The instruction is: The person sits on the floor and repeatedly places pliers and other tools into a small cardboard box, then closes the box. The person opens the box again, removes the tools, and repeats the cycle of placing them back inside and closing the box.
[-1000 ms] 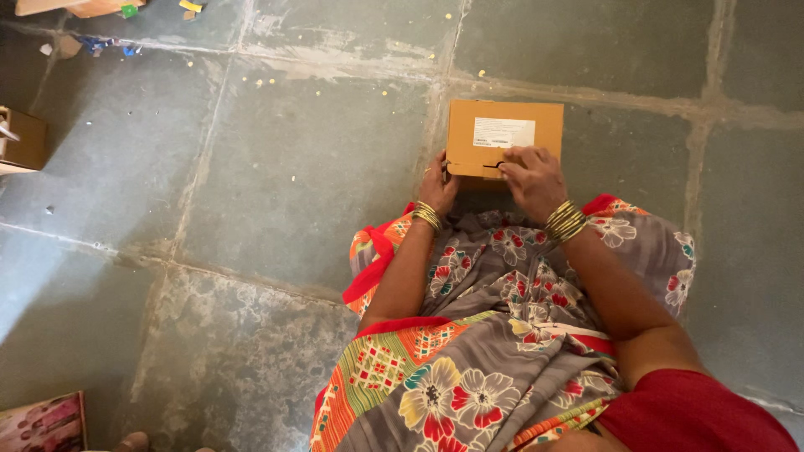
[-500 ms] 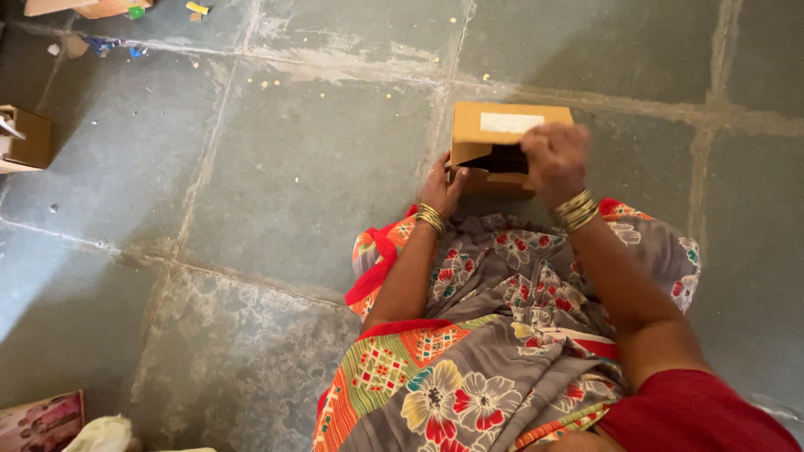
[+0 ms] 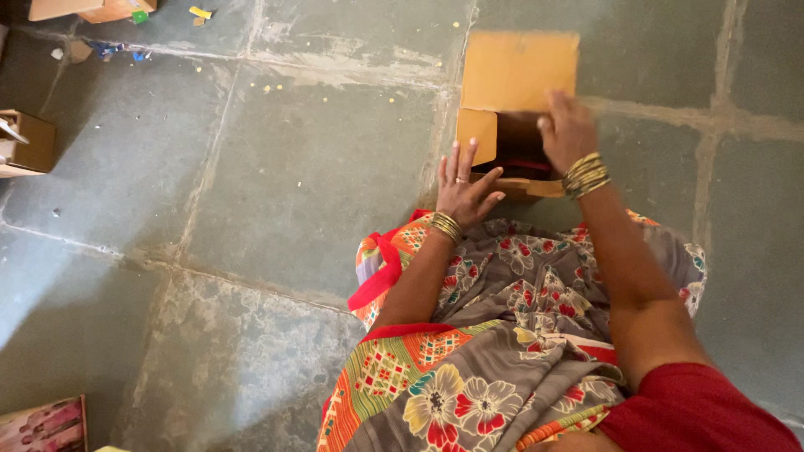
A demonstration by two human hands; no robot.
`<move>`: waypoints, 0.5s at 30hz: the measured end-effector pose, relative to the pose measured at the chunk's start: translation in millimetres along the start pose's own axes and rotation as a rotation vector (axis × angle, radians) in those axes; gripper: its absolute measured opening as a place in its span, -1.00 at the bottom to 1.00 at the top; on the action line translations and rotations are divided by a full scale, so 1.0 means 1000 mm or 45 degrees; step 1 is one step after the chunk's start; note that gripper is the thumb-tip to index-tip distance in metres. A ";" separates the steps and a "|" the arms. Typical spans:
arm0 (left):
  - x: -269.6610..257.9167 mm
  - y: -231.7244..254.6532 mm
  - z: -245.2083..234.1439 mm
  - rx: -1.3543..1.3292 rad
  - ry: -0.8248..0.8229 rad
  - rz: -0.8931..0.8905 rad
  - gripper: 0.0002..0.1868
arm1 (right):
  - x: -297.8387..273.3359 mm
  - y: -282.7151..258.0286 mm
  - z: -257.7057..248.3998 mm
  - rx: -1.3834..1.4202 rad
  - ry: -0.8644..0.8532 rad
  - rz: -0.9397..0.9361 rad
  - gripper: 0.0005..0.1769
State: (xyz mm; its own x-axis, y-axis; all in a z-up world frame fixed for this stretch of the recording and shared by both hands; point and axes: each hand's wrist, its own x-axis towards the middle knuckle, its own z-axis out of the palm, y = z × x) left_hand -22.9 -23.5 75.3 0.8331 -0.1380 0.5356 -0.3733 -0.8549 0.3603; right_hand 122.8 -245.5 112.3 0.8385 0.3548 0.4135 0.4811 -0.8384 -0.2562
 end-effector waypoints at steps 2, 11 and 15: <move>0.002 0.000 0.002 -0.008 0.052 -0.019 -0.47 | -0.017 -0.001 0.008 -0.056 -0.082 -0.035 -0.30; 0.000 0.003 0.014 0.090 0.040 -0.119 -0.43 | -0.039 0.000 0.011 0.102 -0.130 0.001 -0.14; 0.002 0.006 0.012 0.098 0.065 0.046 -0.48 | -0.039 0.000 0.013 0.103 -0.098 -0.006 -0.08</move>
State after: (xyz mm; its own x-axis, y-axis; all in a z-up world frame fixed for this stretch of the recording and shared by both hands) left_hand -18.6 -34.8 69.5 0.7970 -0.1451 0.5863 -0.3684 -0.8860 0.2815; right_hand 93.0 -253.6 84.6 0.8521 0.3919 0.3470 0.5014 -0.8015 -0.3259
